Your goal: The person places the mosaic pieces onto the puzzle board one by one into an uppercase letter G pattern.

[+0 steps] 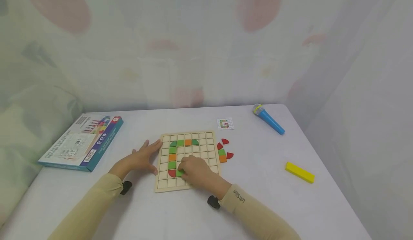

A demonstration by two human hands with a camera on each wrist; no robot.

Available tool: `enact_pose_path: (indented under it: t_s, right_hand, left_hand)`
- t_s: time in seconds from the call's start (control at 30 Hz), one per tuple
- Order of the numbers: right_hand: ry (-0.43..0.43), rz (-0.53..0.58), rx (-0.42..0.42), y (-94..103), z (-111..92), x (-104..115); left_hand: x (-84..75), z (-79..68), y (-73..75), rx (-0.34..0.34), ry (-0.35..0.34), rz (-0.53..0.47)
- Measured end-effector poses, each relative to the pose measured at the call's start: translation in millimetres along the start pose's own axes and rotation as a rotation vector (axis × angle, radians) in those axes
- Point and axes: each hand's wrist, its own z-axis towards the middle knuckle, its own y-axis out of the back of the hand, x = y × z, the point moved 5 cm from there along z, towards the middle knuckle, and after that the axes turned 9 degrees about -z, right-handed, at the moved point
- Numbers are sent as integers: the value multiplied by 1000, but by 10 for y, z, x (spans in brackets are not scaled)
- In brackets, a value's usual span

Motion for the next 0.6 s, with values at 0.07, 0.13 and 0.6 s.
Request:
enact_pose_path:
  t_s: [0.07,0.13,0.6]
  right_hand:
    - [15,-3,-2,11,-7,0]
    - [33,1,-14,30,-24,-2]
    - [-162,50,-111,213,-445,-638]
  left_hand:
    - [-5,2,1,2,3,1]
    - [-5,-3,0,5,3,1]
    - [-14,-23,-9,-10,8,-19]
